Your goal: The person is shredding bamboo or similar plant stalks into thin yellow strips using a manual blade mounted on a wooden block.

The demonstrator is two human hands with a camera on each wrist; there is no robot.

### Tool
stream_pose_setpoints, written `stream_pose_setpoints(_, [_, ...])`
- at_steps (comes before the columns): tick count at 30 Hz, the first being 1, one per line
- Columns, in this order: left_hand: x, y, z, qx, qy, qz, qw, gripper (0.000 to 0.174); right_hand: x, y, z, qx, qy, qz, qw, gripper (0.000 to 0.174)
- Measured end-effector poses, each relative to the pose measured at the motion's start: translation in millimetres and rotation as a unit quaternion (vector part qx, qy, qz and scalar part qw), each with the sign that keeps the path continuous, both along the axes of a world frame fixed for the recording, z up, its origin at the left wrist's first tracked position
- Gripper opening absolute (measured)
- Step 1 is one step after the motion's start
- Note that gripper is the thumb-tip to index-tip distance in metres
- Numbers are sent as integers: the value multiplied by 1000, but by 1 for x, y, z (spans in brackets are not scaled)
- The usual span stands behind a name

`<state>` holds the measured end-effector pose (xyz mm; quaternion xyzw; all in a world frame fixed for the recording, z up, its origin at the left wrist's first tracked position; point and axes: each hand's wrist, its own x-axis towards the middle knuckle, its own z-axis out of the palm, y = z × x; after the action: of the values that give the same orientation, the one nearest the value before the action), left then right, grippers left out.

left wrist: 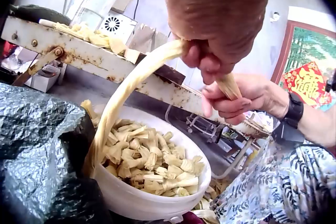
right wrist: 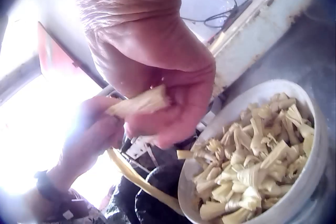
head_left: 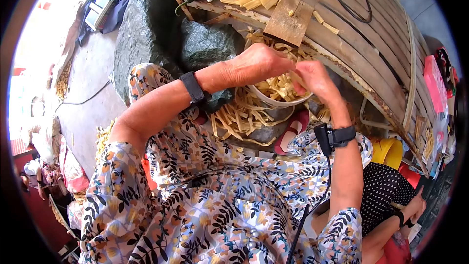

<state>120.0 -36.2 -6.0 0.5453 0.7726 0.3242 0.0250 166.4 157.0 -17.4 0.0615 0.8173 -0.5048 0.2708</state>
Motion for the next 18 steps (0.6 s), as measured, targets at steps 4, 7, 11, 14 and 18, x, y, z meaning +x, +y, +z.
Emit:
stream_pose_setpoints(4, [-15, -11, -3, -28, -203, 4, 979, 14, 14, -2, 10, -113, -92, 33, 989, 20])
stream_pose_setpoints(7, [-28, -15, -9, -18, -277, -39, 960, 17, 23, -2, 30, -290, -65, 66, 953, 19])
stream_pose_setpoints(11, [-25, -3, -2, 68, -512, -62, 854, 22, 17, 2, 43, -428, 30, 46, 902, 35])
stream_pose_setpoints(14, [-28, 5, -7, 145, -693, -119, 696, 16, 13, 6, 43, -452, 104, 54, 884, 36])
stream_pose_setpoints(18, [-19, 10, -26, 114, -770, -136, 613, 24, 17, -6, 59, -275, 145, 59, 948, 33])
